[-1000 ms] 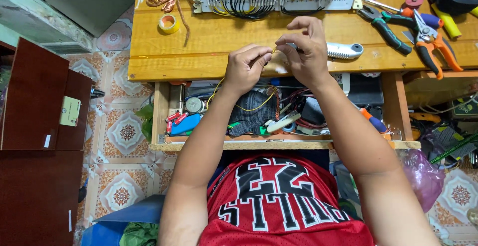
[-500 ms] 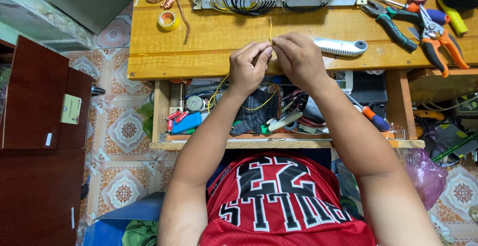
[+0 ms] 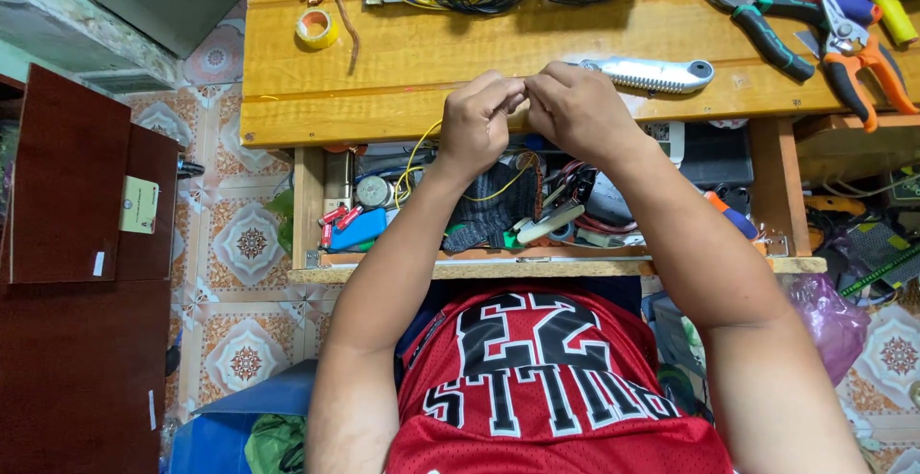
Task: Stripping insulation from electrical wires and twisting the ends for connection
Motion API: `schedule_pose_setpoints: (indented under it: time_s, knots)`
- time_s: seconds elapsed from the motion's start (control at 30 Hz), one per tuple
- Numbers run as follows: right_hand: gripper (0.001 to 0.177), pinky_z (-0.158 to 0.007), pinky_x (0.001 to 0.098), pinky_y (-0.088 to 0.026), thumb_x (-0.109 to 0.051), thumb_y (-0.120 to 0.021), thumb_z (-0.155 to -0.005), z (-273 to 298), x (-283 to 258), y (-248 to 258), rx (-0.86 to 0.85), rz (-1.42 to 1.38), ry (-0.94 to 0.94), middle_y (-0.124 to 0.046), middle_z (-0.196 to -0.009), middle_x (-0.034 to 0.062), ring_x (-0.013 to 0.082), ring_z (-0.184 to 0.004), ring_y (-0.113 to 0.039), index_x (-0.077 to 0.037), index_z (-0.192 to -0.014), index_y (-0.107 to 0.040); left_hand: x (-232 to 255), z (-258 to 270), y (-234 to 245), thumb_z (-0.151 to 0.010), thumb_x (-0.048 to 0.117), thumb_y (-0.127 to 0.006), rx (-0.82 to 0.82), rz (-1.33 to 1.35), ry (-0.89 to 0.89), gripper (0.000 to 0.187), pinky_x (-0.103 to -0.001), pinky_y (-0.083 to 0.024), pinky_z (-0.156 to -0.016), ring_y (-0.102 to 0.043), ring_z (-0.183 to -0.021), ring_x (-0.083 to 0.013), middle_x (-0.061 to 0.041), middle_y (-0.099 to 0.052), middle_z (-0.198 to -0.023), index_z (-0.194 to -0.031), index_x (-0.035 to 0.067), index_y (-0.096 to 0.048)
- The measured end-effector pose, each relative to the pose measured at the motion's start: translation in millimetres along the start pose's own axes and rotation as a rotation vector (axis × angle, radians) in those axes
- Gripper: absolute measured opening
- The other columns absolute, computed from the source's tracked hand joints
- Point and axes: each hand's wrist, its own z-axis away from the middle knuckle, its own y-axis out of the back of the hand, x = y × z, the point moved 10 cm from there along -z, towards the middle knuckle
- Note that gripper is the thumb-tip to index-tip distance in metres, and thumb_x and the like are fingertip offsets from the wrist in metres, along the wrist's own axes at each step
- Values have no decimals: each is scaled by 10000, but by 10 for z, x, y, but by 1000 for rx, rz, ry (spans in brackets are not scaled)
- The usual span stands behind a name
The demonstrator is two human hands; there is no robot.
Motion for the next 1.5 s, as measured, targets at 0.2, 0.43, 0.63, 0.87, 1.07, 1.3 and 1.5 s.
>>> schedule_pose_setpoints:
  time_s: [0.2, 0.43, 0.63, 0.87, 1.07, 1.3, 1.5]
  knots:
    - [96, -637, 369, -544, -124, -673, -1015, 47, 204, 6, 97, -221, -143, -643, -821, 14, 284, -736, -684, -131, -931, -718, 98, -67, 75, -976, 90, -671, 55, 94, 21, 123, -308, -550, -639, -662, -628, -258, -13, -601, -659, -912, 157, -751]
    - [119, -748, 400, -536, 5, -651, -1056, -247, -188, 345, 20, -274, -114, -729, -1028, 196, 320, -898, -686, 56, -1143, -715, 218, -107, 147, -1001, 21, -593, 66, -3, 17, 114, -315, -475, -665, -610, -690, -202, -69, -655, -793, -957, 40, -696]
    - [143, -630, 488, -566, -64, -651, -1019, -116, -43, 189, 135, -145, -50, -711, -1043, 146, 412, -839, -697, -41, -1147, -712, 211, -109, 163, -982, 91, -662, 129, -3, -5, 116, -362, -547, -619, -676, -640, -307, -26, -620, -651, -886, 128, -716]
    - [105, -641, 438, -574, -62, -651, -993, -64, -10, 108, 88, -111, 7, -682, -946, 140, 378, -798, -699, -12, -1065, -709, 129, -81, 103, -991, 81, -655, 62, 87, 18, 122, -355, -526, -596, -658, -618, -306, -55, -617, -655, -893, 104, -724]
    - [39, -628, 422, -535, -117, -721, -965, -30, 38, 157, 102, -226, -20, -657, -852, 86, 331, -740, -668, -79, -973, -716, 190, -97, 87, -990, 98, -664, 33, 165, 32, 123, -321, -533, -616, -641, -602, -259, -36, -617, -640, -901, 127, -744]
    - [92, -597, 357, -527, -30, -655, -998, -226, -120, 469, 178, -351, -141, -685, -823, 100, 284, -653, -645, -30, -1007, -747, 118, -104, 137, -985, 92, -669, 129, 249, 70, 130, -285, -515, -582, -622, -571, -183, -33, -643, -618, -890, 108, -756]
    - [120, -658, 347, -545, -32, -726, -982, -264, -112, 555, 194, -456, -151, -698, -845, 98, 273, -702, -665, -24, -1095, -765, 117, -114, 194, -988, 47, -658, 195, 329, 137, 122, -253, -530, -617, -616, -628, -87, -52, -662, -641, -913, 51, -755]
